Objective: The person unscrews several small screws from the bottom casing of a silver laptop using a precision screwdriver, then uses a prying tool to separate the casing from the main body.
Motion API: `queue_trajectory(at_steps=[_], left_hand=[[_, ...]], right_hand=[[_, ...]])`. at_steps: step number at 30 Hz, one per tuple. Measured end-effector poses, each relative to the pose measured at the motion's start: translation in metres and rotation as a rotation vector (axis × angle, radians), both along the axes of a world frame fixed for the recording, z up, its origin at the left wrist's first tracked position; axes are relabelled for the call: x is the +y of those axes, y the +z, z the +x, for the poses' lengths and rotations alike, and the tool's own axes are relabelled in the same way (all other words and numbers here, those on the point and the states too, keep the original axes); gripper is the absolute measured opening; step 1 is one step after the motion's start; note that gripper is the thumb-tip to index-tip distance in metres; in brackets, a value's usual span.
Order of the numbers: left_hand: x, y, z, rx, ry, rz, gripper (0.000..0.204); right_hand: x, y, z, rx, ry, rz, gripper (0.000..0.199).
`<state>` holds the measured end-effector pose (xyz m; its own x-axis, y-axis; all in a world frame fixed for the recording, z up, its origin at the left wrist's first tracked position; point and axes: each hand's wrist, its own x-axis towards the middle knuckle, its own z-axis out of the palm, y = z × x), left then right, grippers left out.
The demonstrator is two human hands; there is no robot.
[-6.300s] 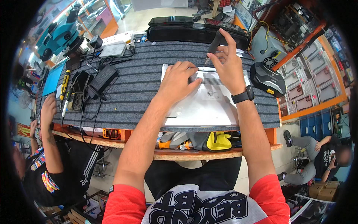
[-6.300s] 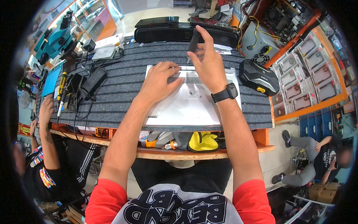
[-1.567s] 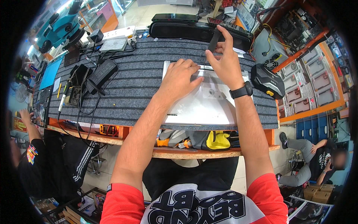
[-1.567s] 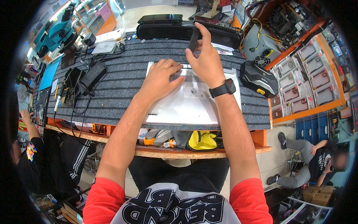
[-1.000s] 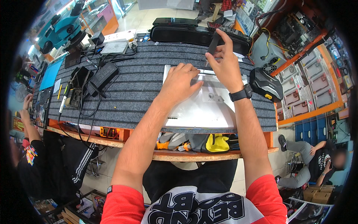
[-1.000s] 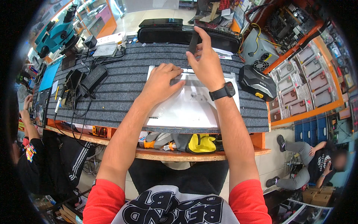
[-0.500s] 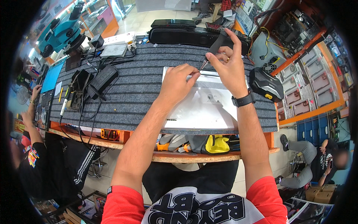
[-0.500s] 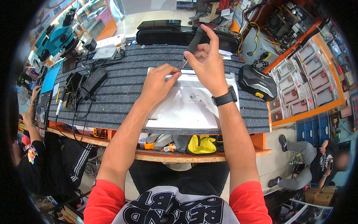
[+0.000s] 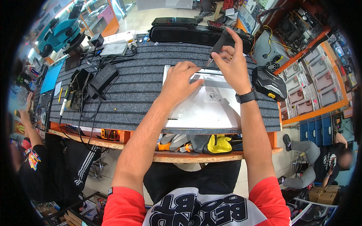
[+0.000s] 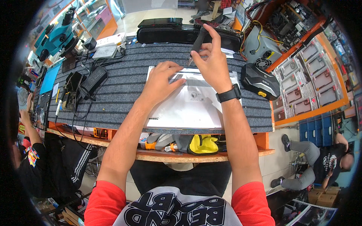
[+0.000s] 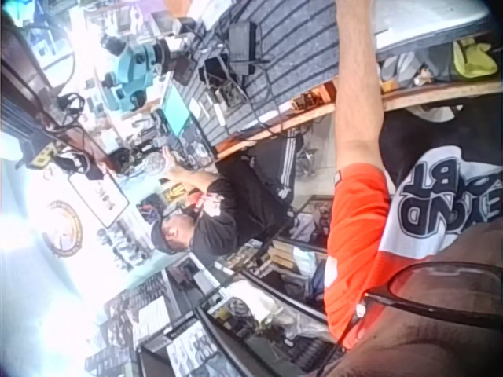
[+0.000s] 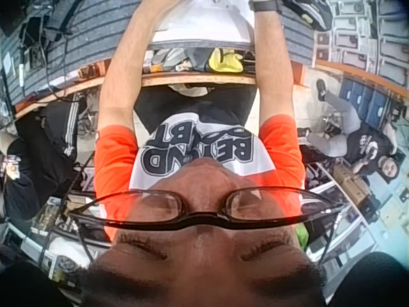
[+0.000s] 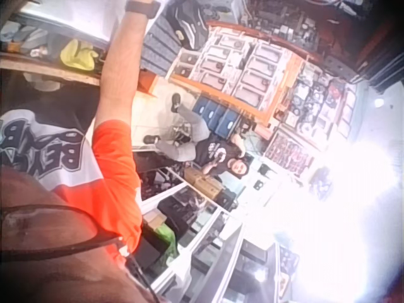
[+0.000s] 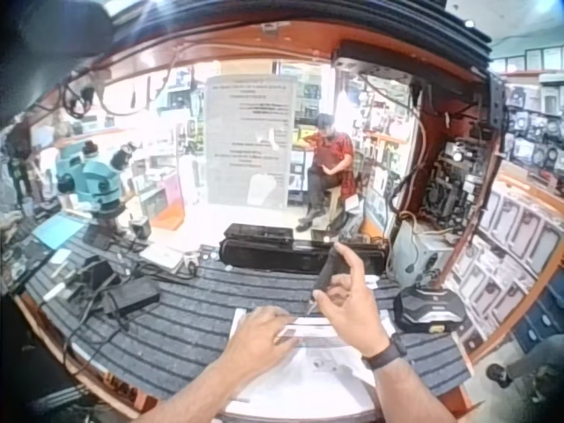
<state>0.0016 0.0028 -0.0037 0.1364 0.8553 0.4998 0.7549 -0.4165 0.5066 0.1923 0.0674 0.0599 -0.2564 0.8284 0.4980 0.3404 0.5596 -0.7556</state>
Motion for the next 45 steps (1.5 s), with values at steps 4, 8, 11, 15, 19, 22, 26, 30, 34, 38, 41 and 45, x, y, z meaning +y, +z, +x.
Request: queue_trajectory(at_steps=[4,8,11,15,19,22,26,30,34,38,41,45], left_hand=[[-0.002,0.003,0.000,0.067,-0.025,-0.070,0.036],[-0.004,0.004,0.001,0.085,-0.020,-0.080,0.036],[-0.004,0.004,0.002,0.091,-0.011,-0.091,0.036],[-0.004,0.004,0.001,0.099,-0.007,-0.099,0.036],[-0.004,0.006,0.002,0.094,-0.009,-0.103,0.036],[-0.004,0.004,0.002,0.102,-0.003,-0.093,0.036],[-0.004,0.004,0.002,0.102,-0.001,-0.095,0.036],[-0.004,0.004,0.002,0.106,0.001,-0.099,0.036],[-0.004,0.005,0.002,0.105,0.000,-0.113,0.036],[-0.004,0.004,0.002,0.105,0.004,-0.111,0.036],[-0.004,0.003,0.002,0.098,-0.002,-0.103,0.037],[-0.004,0.005,0.002,0.096,-0.012,-0.096,0.037]], right_hand=[[0.007,-0.013,-0.002,-0.054,0.000,0.063,0.083],[0.006,-0.012,-0.004,-0.066,-0.007,0.054,0.082],[0.006,-0.013,-0.005,-0.073,-0.016,0.061,0.082],[0.005,-0.011,-0.006,-0.095,-0.010,0.074,0.082],[0.004,-0.012,-0.007,-0.105,-0.009,0.083,0.081],[0.004,-0.012,-0.008,-0.103,-0.001,0.077,0.081],[0.003,-0.011,-0.007,-0.094,0.007,0.058,0.081],[0.003,-0.011,-0.007,-0.118,-0.006,0.078,0.080],[0.003,-0.012,-0.008,-0.128,-0.013,0.087,0.081],[0.002,-0.009,-0.009,-0.150,-0.004,0.086,0.082],[0.001,-0.008,-0.011,-0.211,-0.028,0.114,0.082],[0.003,-0.013,-0.012,-0.125,0.010,0.194,0.082]])
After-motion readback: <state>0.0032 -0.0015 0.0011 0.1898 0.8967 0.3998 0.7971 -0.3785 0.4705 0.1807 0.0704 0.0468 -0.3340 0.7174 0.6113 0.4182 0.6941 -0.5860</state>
